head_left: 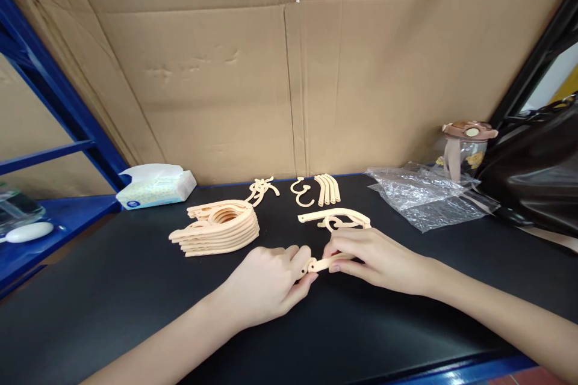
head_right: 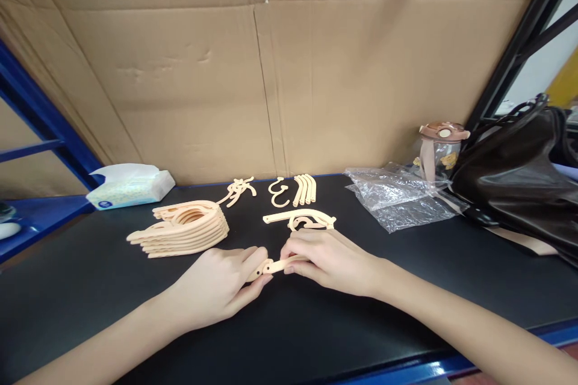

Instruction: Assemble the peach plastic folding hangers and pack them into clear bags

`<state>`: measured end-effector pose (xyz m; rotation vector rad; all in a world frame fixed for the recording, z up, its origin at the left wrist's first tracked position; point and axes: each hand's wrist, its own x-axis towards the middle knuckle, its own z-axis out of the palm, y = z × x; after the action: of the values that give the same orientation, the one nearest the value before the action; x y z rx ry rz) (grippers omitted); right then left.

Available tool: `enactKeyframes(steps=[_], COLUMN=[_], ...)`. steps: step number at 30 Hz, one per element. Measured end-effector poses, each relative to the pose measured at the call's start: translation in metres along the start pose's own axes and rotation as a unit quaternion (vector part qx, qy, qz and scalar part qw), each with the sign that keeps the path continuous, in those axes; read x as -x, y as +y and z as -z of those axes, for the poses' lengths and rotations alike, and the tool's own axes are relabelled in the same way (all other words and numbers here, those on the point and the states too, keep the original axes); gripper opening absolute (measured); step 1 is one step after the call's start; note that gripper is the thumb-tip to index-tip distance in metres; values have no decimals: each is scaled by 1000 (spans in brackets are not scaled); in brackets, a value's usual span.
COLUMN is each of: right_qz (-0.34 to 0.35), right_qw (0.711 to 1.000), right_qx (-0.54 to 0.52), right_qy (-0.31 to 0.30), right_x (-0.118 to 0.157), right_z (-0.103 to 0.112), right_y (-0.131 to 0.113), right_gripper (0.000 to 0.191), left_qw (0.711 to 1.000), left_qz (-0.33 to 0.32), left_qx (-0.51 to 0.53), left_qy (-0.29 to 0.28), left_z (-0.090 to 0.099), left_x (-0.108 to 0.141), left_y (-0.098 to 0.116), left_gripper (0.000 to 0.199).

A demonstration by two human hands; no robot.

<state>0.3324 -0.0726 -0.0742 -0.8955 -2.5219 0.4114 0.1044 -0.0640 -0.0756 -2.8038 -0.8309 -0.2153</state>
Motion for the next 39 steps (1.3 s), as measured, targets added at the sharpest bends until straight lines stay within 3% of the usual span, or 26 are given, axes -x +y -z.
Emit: enactKeyframes(steps=[4, 8, 19, 28, 33, 39], right_qz=[3, 6, 8, -21, -12, -2], right_qw=[1000, 1000, 1000, 999, 999, 1000], right_qx=[-1, 17, -2, -42, -28, 30], right_qy=[1, 6, 5, 3, 11, 7], right_x=[1, 2, 2, 1, 1, 1], right_z=[0, 0, 0, 2, 3, 1], right_y=[2, 3, 3, -1, 0, 4], right_gripper=[12, 13, 12, 15, 14, 13], left_qw=[996, 994, 997, 995, 998, 998], left_qz=[28, 30, 3, -26, -9, -4], left_qx=[78, 94, -41, -95, -60, 55], left_qy=[-27, -37, -58, -7, -1, -3], left_z=[1, 1, -3, -7, -2, 0], left_x=[0, -1, -2, 3, 1, 1], left_y=[-1, -2, 1, 2, 3, -1], left_gripper=[21, 21, 20, 21, 19, 10])
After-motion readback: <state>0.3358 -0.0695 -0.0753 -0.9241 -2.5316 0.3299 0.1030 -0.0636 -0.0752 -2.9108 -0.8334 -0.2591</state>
